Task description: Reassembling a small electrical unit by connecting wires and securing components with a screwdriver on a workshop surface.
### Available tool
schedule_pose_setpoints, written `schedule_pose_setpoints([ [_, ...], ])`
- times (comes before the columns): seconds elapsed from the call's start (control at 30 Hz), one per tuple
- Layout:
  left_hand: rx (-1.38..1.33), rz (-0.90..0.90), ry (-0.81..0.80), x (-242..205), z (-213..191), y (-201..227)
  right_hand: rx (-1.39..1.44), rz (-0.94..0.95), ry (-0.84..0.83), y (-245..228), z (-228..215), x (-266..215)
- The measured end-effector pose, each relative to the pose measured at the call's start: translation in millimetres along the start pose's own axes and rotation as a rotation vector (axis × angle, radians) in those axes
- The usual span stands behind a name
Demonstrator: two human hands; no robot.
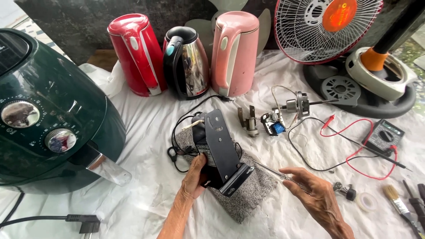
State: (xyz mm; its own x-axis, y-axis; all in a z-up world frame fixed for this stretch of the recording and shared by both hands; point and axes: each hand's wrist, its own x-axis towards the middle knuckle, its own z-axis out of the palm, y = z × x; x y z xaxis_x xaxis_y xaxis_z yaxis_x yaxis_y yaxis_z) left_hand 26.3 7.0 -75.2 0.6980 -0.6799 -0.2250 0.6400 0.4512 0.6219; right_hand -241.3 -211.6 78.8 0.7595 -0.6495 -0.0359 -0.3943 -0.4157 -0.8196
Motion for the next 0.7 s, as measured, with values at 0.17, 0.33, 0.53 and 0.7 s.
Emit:
schedule_pose_setpoints([
  [0.17,0.0,0.019,-0.099,-10,20,8,0.015,0.047,0.047,24,-5,-3],
  [0.33,-0.001,-0.063,0.02,-31,50,21,0.184,-0.033,0.055,25,-4,-2],
  [0.53,0.042,-0.201,0.349,-40,76,41,0.07,-0.136,-0.009,31,-25,9],
  [0.7,0.036,-0.127,0.261,-25,74,40,-0.274,-0.176,-0.015,19,4,25],
])
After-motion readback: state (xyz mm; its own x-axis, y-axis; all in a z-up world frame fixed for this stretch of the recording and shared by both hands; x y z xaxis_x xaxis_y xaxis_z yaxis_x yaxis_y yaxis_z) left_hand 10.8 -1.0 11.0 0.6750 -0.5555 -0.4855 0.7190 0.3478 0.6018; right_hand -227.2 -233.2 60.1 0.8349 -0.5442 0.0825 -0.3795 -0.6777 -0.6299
